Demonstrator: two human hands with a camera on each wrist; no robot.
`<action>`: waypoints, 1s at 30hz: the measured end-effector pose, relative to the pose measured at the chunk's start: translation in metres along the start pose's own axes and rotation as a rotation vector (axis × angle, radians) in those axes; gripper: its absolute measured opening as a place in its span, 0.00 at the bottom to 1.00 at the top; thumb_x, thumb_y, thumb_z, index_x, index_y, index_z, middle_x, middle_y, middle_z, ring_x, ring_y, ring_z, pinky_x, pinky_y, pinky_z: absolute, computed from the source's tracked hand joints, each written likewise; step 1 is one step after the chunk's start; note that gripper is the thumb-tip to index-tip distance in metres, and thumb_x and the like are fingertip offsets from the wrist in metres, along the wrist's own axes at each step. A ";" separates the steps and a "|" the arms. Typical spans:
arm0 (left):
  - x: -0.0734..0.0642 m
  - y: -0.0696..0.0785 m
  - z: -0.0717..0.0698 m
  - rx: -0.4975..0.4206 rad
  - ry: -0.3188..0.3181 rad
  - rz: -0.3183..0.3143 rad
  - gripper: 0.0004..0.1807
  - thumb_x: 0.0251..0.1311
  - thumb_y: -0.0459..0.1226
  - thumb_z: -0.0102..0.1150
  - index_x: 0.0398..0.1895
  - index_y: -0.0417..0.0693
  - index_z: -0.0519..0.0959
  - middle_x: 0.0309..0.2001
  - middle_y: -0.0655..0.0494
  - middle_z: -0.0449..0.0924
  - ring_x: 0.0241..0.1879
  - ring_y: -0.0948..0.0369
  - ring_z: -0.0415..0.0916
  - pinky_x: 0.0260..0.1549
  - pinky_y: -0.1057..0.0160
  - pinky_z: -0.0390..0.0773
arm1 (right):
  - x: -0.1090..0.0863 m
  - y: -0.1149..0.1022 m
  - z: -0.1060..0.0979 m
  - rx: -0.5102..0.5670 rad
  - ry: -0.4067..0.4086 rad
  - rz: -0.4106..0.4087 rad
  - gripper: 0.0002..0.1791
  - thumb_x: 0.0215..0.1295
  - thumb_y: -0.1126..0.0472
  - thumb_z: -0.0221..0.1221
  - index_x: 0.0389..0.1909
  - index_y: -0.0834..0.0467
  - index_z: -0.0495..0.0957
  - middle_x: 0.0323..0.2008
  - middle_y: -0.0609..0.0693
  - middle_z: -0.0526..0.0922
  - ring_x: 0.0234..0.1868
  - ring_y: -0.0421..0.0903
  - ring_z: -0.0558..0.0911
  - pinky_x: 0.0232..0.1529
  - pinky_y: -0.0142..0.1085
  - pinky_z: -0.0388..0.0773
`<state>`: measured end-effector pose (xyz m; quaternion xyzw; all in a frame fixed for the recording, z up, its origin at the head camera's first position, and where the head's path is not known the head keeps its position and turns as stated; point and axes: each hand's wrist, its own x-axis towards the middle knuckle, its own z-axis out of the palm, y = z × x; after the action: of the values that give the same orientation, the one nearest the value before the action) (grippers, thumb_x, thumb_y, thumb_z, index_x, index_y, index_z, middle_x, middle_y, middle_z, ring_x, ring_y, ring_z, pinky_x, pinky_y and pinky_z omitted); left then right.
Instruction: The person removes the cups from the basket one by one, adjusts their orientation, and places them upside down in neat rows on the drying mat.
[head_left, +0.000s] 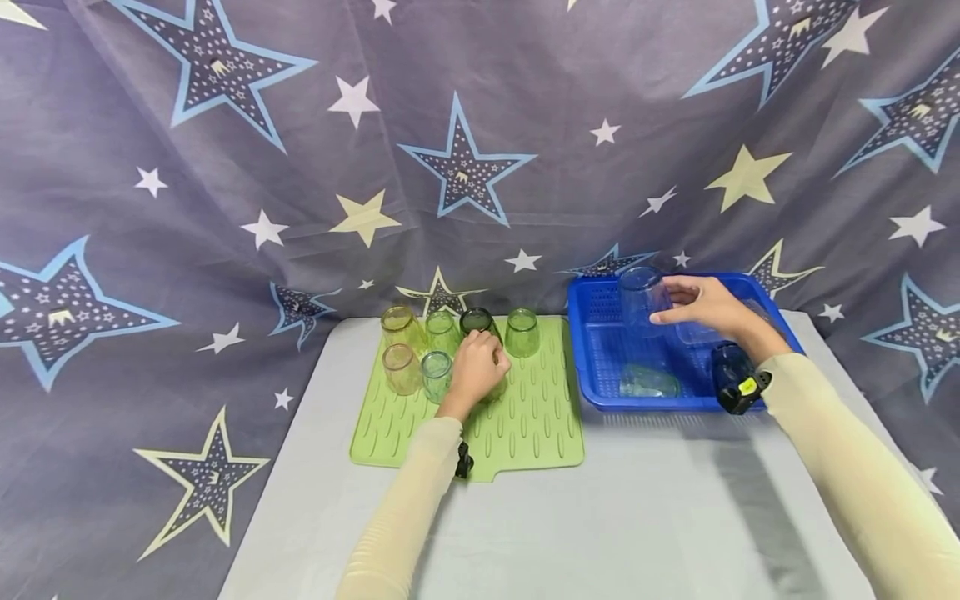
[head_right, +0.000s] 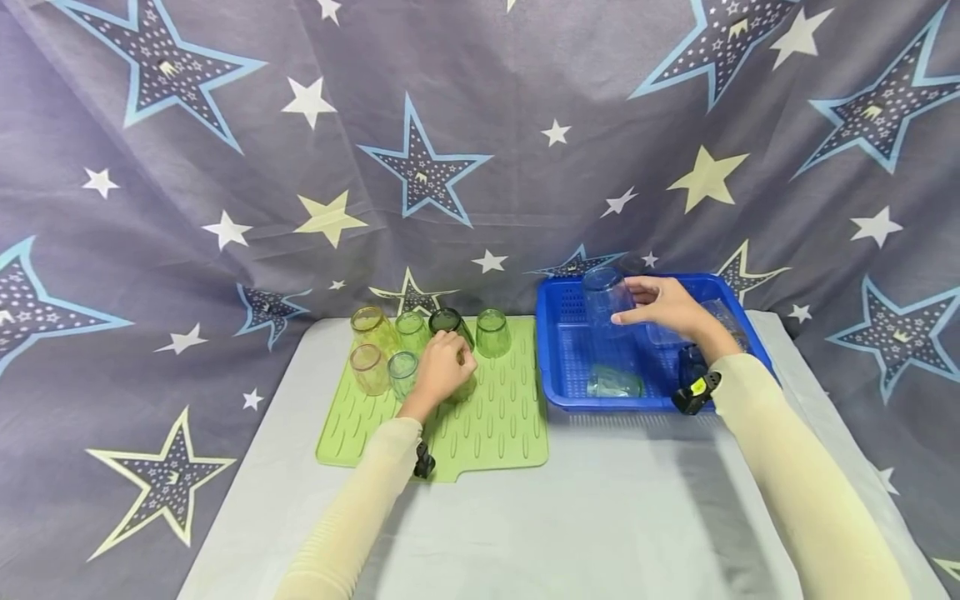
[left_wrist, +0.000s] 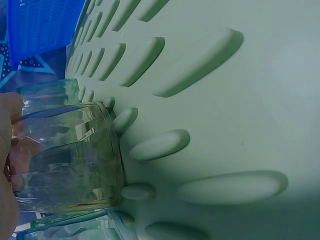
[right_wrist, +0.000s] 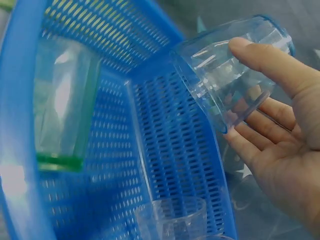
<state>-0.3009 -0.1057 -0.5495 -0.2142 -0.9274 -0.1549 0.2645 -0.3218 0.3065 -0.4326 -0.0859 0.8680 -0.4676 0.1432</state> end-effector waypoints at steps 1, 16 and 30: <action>0.000 0.000 0.000 -0.004 0.003 0.000 0.05 0.55 0.31 0.58 0.22 0.46 0.76 0.25 0.52 0.75 0.28 0.54 0.68 0.34 0.57 0.74 | -0.001 -0.002 0.000 0.017 -0.002 0.001 0.51 0.61 0.54 0.72 0.79 0.63 0.55 0.75 0.68 0.62 0.75 0.66 0.63 0.72 0.63 0.62; 0.000 -0.005 -0.002 -0.013 -0.005 -0.011 0.05 0.55 0.31 0.59 0.23 0.47 0.77 0.26 0.53 0.77 0.29 0.54 0.69 0.35 0.57 0.75 | -0.008 -0.029 0.007 0.163 -0.016 -0.094 0.37 0.63 0.63 0.69 0.72 0.60 0.67 0.65 0.51 0.80 0.64 0.41 0.76 0.53 0.21 0.77; -0.001 -0.004 -0.002 -0.003 -0.039 -0.001 0.05 0.60 0.34 0.60 0.26 0.47 0.79 0.28 0.54 0.77 0.31 0.55 0.71 0.36 0.58 0.76 | -0.013 -0.029 0.028 0.200 -0.025 -0.102 0.38 0.61 0.64 0.70 0.72 0.60 0.68 0.58 0.41 0.83 0.61 0.33 0.76 0.58 0.22 0.75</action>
<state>-0.3015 -0.1103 -0.5495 -0.2172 -0.9323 -0.1524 0.2458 -0.3001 0.2722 -0.4202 -0.1210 0.8097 -0.5574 0.1381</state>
